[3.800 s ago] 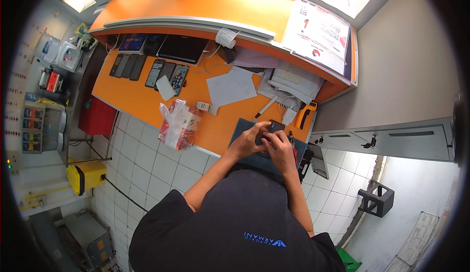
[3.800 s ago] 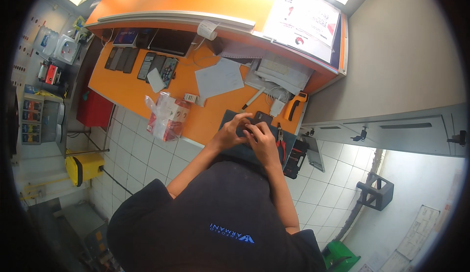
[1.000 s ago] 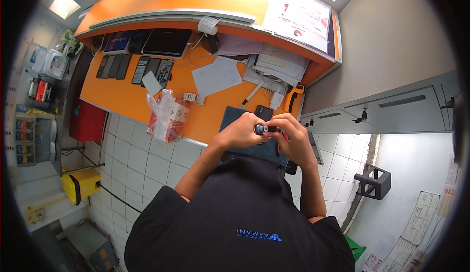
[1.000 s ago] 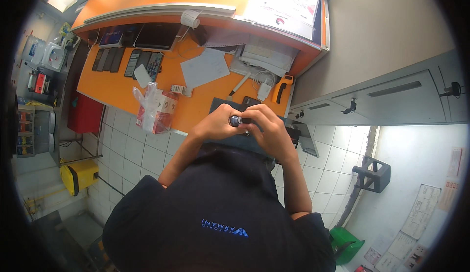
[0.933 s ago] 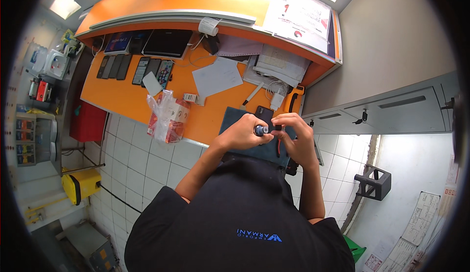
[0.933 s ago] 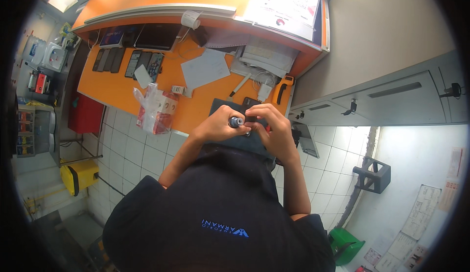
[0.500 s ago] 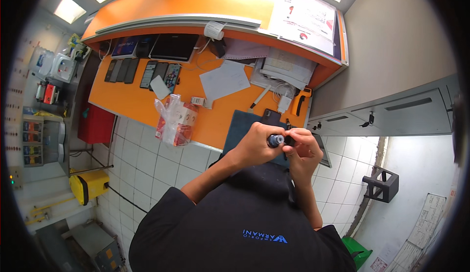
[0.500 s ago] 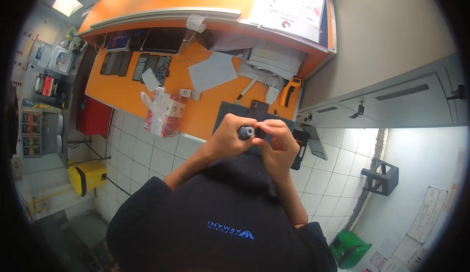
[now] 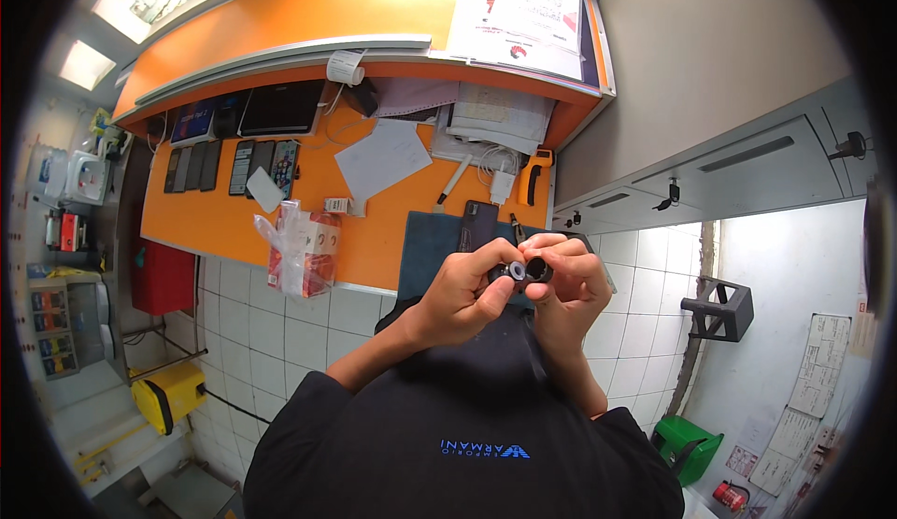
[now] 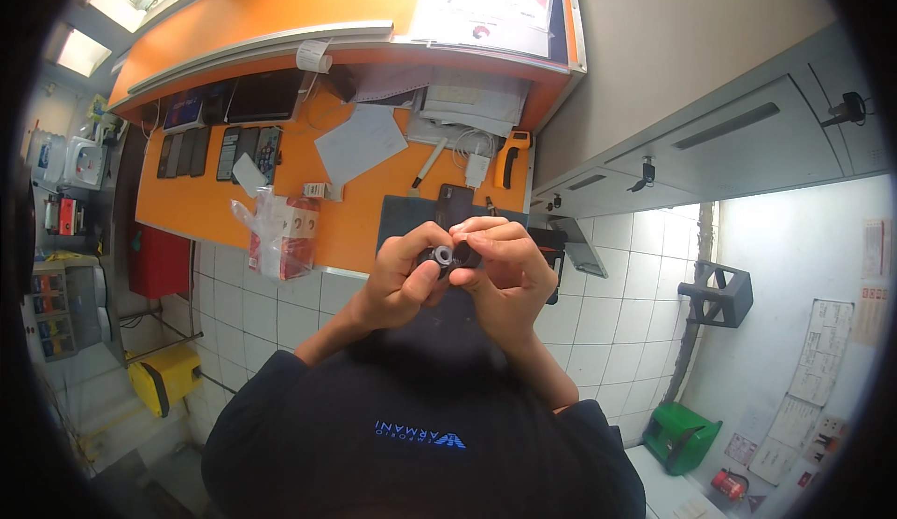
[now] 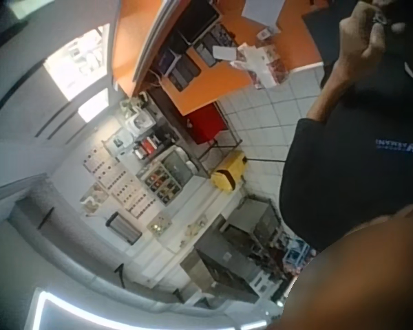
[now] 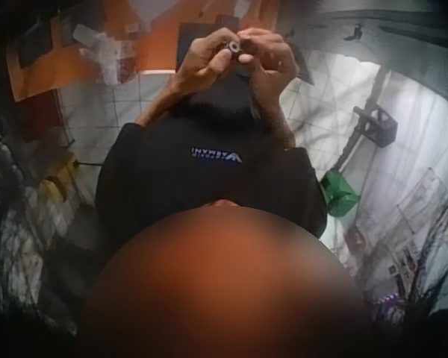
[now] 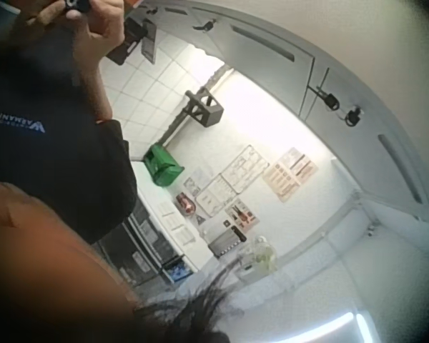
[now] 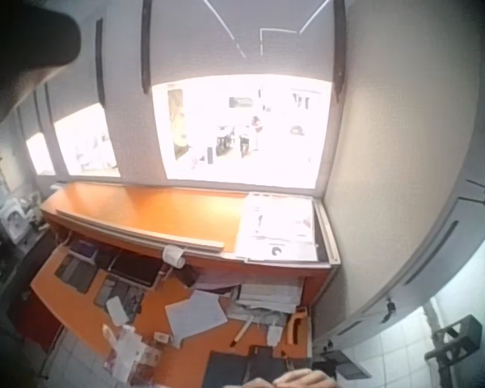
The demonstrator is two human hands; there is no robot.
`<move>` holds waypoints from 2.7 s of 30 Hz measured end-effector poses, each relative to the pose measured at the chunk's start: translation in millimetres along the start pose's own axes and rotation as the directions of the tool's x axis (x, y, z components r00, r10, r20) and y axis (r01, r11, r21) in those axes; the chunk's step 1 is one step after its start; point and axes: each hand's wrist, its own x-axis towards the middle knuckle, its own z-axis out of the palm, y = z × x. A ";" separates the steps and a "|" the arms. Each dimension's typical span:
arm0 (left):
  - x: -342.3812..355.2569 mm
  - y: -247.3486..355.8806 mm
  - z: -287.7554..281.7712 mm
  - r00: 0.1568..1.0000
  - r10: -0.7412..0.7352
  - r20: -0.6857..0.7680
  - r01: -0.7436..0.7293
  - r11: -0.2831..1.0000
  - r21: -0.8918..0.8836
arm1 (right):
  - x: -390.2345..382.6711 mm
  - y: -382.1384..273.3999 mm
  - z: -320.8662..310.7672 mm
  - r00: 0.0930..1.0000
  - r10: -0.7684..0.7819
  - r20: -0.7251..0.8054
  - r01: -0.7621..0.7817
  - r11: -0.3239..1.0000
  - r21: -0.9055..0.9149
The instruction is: Repairing or assembling a small electronic device using tools at a workstation.
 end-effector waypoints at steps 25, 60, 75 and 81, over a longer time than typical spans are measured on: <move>-6.5 20.8 7.4 0.970 0.233 -0.075 -0.215 0.958 0.188 | -1.5 -21.6 1.5 0.984 -0.131 0.119 0.156 0.958 -0.240; -24.4 58.1 -2.3 0.988 0.101 0.113 -0.124 0.967 0.224 | 4.7 -57.9 12.5 0.954 -0.079 0.288 0.155 0.955 -0.252; -26.5 54.9 2.2 0.991 0.132 0.003 -0.131 0.975 0.177 | -2.6 -46.4 24.4 0.963 -0.204 0.175 0.240 0.946 -0.220; -24.9 58.2 2.1 0.997 0.070 -0.014 -0.064 0.966 0.249 | -4.9 -46.0 23.7 0.965 -0.177 0.192 0.225 0.936 -0.270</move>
